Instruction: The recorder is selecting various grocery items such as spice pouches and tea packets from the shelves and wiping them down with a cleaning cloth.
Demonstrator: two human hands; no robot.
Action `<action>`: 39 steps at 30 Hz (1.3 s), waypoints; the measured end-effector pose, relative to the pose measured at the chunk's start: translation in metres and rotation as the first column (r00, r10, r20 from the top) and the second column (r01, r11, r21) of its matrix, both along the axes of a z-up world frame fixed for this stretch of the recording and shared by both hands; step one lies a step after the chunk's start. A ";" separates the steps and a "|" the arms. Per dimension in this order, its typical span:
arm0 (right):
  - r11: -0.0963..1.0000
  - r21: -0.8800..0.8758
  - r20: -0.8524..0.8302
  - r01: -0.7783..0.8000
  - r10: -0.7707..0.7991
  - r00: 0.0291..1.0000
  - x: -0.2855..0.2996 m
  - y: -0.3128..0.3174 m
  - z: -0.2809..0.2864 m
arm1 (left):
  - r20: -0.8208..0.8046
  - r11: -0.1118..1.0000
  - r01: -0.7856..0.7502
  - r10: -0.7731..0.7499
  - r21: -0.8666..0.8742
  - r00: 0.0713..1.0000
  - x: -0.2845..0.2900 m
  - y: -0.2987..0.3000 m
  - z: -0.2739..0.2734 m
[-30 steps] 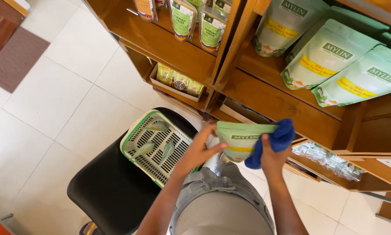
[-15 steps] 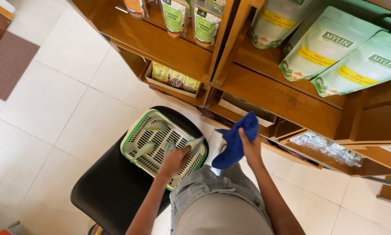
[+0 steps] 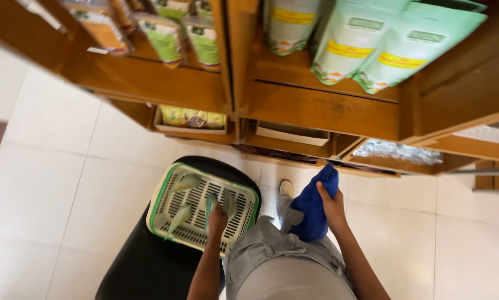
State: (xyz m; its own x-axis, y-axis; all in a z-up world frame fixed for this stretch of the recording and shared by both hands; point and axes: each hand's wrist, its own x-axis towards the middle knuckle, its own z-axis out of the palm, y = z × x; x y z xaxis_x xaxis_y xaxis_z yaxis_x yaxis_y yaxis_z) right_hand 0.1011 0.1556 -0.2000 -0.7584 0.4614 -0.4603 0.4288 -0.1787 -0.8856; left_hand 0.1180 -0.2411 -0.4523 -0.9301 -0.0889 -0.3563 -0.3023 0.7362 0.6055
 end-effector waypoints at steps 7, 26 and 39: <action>0.995 -0.024 -0.004 0.101 -0.101 0.995 0.034 0.008 0.004 | 0.180 0.996 0.013 0.003 -0.086 0.984 0.008 0.008 -0.003; 0.956 -0.150 -0.021 0.251 -0.257 0.966 0.063 0.094 -0.008 | -0.021 0.740 0.099 -0.151 -0.666 0.988 -0.044 0.080 0.095; 0.817 -0.216 -0.004 0.535 -0.549 0.836 0.213 0.334 0.028 | -0.236 0.758 0.073 -0.291 -0.648 0.927 -0.008 0.319 0.105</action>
